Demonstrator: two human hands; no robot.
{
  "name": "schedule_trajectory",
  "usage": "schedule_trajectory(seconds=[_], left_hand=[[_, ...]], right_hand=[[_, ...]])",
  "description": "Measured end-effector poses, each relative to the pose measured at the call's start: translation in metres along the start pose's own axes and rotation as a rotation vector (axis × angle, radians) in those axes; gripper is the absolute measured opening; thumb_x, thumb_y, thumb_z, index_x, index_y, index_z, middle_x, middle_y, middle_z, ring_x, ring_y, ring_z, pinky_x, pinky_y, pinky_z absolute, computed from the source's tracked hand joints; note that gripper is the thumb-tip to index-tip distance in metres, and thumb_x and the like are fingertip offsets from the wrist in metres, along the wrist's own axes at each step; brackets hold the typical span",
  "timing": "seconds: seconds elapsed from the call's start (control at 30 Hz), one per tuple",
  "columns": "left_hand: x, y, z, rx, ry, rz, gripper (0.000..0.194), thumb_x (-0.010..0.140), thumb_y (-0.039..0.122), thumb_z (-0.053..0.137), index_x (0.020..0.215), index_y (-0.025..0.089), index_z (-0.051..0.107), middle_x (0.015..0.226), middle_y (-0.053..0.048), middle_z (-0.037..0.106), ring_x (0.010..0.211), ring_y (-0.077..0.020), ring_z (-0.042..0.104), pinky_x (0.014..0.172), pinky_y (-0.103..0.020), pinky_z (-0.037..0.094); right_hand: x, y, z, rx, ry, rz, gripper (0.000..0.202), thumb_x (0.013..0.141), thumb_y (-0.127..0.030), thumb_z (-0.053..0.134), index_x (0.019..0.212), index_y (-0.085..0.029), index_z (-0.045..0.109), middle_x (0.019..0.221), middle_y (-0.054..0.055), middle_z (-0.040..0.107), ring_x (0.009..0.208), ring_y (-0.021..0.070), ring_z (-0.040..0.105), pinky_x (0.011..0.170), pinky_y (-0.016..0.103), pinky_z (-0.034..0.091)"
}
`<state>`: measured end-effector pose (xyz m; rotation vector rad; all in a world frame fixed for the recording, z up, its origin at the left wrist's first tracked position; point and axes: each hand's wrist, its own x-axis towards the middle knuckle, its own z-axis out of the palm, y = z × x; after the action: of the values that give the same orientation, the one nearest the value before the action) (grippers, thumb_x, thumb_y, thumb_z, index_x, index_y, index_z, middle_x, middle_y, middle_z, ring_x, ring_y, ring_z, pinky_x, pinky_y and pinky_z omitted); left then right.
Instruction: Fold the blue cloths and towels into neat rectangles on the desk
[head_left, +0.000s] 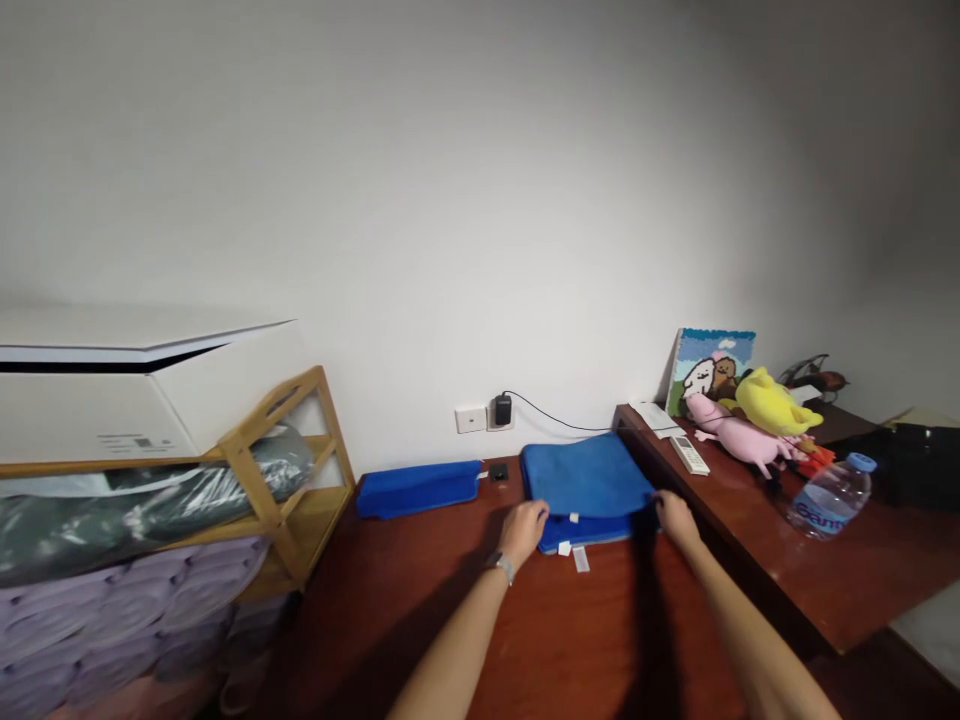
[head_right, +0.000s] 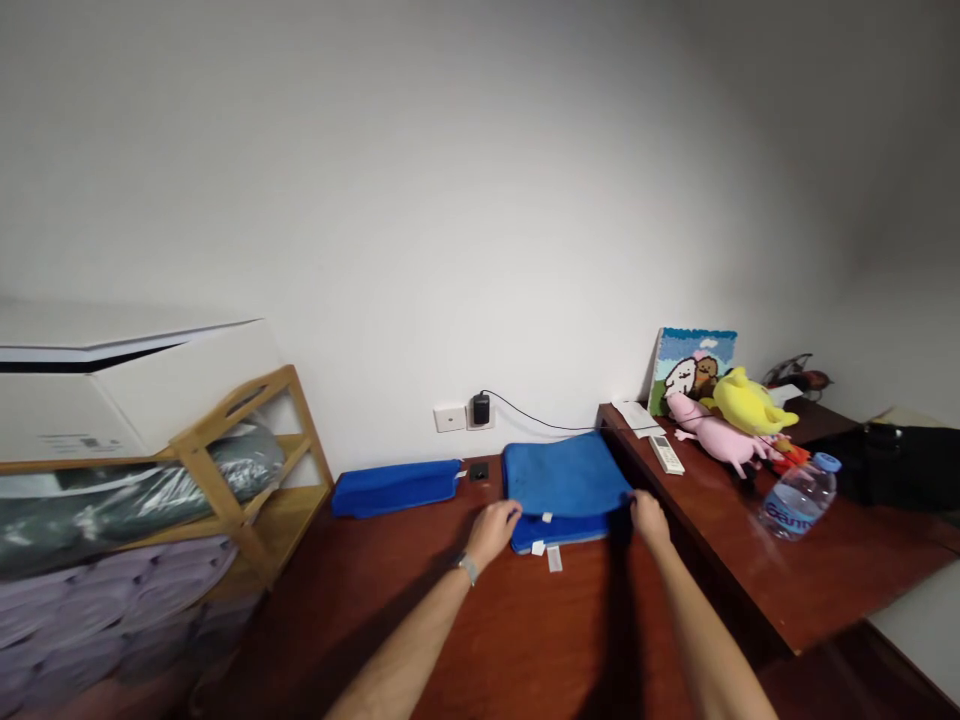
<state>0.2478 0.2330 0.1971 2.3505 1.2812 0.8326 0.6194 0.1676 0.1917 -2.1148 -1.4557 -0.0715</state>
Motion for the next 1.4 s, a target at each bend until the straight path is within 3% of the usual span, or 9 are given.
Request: schedule_trajectory(seconds=[0.23, 0.33, 0.47, 0.63, 0.77, 0.93, 1.1, 1.27, 1.4], left_hand=[[-0.095, -0.034, 0.064, 0.048, -0.065, 0.033, 0.046, 0.097, 0.016, 0.052, 0.134, 0.031, 0.076, 0.155, -0.005, 0.070, 0.142, -0.0263, 0.067, 0.123, -0.045, 0.054], [-0.135, -0.070, 0.048, 0.079, -0.021, 0.060, 0.041, 0.101, 0.023, 0.050, 0.124, 0.035, 0.081, 0.142, -0.001, 0.079, 0.137, -0.0265, 0.071, 0.122, -0.042, 0.056], [-0.201, -0.159, -0.012, 0.283, 0.210, -0.013, 0.038, 0.102, 0.030, 0.048, 0.116, 0.030, 0.084, 0.131, -0.005, 0.083, 0.126, -0.0263, 0.077, 0.112, -0.045, 0.063], [-0.262, -0.233, -0.071, 0.486, 0.330, -0.131, 0.045, 0.103, 0.039, 0.047, 0.130, 0.023, 0.080, 0.140, -0.009, 0.079, 0.131, -0.0285, 0.074, 0.111, -0.046, 0.062], [-0.267, -0.223, -0.074, 0.510, 0.334, -0.169, 0.043, 0.105, 0.038, 0.048, 0.132, 0.024, 0.078, 0.141, -0.008, 0.079, 0.131, -0.0274, 0.073, 0.113, -0.046, 0.059], [-0.265, -0.203, -0.074, 0.513, 0.322, -0.207, 0.039, 0.104, 0.032, 0.050, 0.131, 0.026, 0.078, 0.141, -0.006, 0.079, 0.132, -0.0265, 0.071, 0.114, -0.046, 0.057], [-0.273, -0.201, -0.074, 0.511, 0.321, -0.224, 0.040, 0.104, 0.029, 0.051, 0.135, 0.030, 0.075, 0.143, -0.005, 0.077, 0.133, -0.0275, 0.070, 0.115, -0.047, 0.055], [-0.274, -0.202, -0.071, 0.512, 0.314, -0.243, 0.040, 0.104, 0.029, 0.052, 0.137, 0.032, 0.075, 0.145, -0.004, 0.076, 0.134, -0.0291, 0.069, 0.117, -0.050, 0.054], [-0.273, -0.198, -0.073, 0.501, 0.315, -0.239, 0.041, 0.103, 0.027, 0.052, 0.138, 0.030, 0.074, 0.145, -0.006, 0.075, 0.134, -0.0290, 0.068, 0.117, -0.050, 0.054]], right_hand=[[-0.081, 0.026, 0.074, 0.016, 0.056, -0.002, 0.042, 0.087, -0.033, 0.043, 0.108, -0.021, 0.078, 0.123, 0.023, 0.079, 0.122, 0.0398, 0.076, 0.099, 0.054, 0.063], [-0.085, 0.040, 0.081, 0.091, 0.147, -0.053, 0.040, 0.093, -0.043, 0.041, 0.104, -0.026, 0.075, 0.119, 0.021, 0.079, 0.114, 0.0412, 0.078, 0.093, 0.053, 0.064], [-0.083, 0.032, 0.076, 0.130, 0.219, -0.064, 0.038, 0.098, -0.049, 0.041, 0.104, -0.029, 0.073, 0.115, 0.020, 0.077, 0.112, 0.0433, 0.076, 0.094, 0.056, 0.062], [-0.087, -0.067, 0.100, 0.173, 0.123, -0.230, 0.028, 0.100, -0.034, 0.049, 0.110, -0.027, 0.074, 0.128, 0.020, 0.072, 0.119, 0.0395, 0.071, 0.107, 0.056, 0.057], [-0.094, -0.203, 0.142, 0.147, -0.195, -0.467, 0.028, 0.097, -0.015, 0.052, 0.108, -0.025, 0.075, 0.120, 0.010, 0.074, 0.114, 0.0262, 0.071, 0.107, 0.039, 0.057], [-0.075, -0.335, 0.180, 0.000, -0.418, -0.480, 0.034, 0.102, -0.014, 0.052, 0.129, -0.023, 0.072, 0.141, 0.011, 0.068, 0.126, 0.0232, 0.064, 0.110, 0.030, 0.049], [-0.025, -0.388, 0.203, -0.091, -0.412, -0.322, 0.057, 0.103, -0.014, 0.048, 0.160, -0.018, 0.051, 0.168, 0.021, 0.047, 0.134, 0.0311, 0.061, 0.109, 0.038, 0.046], [0.000, -0.406, 0.208, -0.159, -0.423, -0.253, 0.048, 0.100, -0.012, 0.047, 0.144, -0.014, 0.065, 0.134, 0.024, 0.072, 0.120, 0.0321, 0.068, 0.101, 0.043, 0.047], [0.004, -0.422, 0.187, -0.113, -0.310, -0.327, 0.042, 0.109, -0.022, 0.041, 0.141, -0.012, 0.066, 0.136, 0.024, 0.070, 0.124, 0.0323, 0.064, 0.104, 0.043, 0.045]])
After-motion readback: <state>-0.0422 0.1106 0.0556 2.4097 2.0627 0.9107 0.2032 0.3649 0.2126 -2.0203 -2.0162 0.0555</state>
